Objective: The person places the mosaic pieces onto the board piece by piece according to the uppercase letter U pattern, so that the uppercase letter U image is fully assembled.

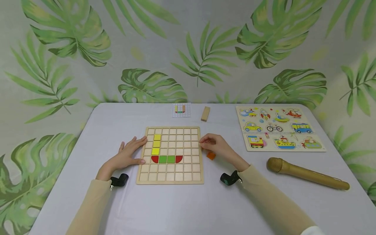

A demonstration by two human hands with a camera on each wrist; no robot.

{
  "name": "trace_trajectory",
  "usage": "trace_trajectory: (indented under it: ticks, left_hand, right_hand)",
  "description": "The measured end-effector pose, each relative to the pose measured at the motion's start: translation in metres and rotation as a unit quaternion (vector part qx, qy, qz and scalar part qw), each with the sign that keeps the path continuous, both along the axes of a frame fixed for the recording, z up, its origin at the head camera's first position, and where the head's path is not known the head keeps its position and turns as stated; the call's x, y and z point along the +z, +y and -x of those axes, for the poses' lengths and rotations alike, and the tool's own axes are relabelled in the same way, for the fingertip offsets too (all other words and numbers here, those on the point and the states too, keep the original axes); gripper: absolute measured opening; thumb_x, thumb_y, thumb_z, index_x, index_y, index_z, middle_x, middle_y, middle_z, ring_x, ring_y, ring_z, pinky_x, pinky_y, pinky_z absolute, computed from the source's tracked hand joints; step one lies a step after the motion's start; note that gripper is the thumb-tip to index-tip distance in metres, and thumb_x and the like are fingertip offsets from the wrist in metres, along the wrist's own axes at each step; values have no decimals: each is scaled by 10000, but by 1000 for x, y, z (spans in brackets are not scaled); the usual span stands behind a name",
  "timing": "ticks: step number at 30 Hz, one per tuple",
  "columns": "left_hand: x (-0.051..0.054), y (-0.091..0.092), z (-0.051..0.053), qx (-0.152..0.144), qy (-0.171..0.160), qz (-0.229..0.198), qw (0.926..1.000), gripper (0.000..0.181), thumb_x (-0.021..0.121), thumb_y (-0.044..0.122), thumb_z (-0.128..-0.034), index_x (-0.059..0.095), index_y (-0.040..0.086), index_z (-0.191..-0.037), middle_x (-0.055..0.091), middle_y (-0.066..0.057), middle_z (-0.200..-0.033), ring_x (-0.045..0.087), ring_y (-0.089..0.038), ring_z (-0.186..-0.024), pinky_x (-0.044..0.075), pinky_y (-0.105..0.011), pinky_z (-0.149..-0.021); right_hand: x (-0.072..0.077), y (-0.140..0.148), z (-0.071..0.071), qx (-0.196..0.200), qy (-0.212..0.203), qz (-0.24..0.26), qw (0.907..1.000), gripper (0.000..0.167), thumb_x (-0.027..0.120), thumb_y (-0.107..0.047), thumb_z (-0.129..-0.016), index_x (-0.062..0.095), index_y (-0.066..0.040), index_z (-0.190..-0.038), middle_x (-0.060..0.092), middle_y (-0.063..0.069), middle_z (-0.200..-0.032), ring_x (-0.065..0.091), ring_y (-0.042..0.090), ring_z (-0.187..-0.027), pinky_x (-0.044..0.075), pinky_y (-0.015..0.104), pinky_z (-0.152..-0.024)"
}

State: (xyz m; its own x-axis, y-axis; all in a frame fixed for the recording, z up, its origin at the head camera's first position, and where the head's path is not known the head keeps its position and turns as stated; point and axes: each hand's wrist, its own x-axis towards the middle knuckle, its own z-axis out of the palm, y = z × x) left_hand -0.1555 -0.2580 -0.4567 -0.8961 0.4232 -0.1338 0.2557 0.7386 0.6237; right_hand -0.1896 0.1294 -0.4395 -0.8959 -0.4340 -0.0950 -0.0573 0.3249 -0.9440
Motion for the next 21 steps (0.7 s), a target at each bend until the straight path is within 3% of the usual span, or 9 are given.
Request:
trace_trajectory:
  ticks: [6, 12, 21]
  left_hand:
    - [1, 1, -1, 0, 16, -8, 10000, 902, 741, 370, -818, 258, 59, -1513, 182, -139, -1572, 6, -404, -1429, -148, -639, -1031]
    - [-1, 1, 0, -13, 29, -9, 10000, 907, 740, 389, -815, 261, 63, -1513, 182, -137, -1572, 5, -407, -1428, -151, -640, -1029]
    - [-2, 0, 1, -11, 32, 19, 10000, 908, 744, 388, -812, 265, 67, -1513, 187, -132, -1572, 8, -401, -1430, -148, -639, -1031]
  right_hand:
    - [-9, 22, -1, -302, -391, 377, 9981, 243, 611, -75, -933, 581, 108, -1090, 641, 226, -1062, 622, 181, -885, 517, 241, -777]
    - [-12, 30, -4, -459, -377, 116, 9982, 247, 632, -93, -921, 594, 85, -1088, 645, 175, -1019, 591, 143, -822, 505, 222, -731]
    - [-13, 36, -7, 182, 85, -406, 9990, 150, 640, 1, -874, 642, 10, -1023, 638, 114, -970, 510, 228, -815, 430, 282, -692]
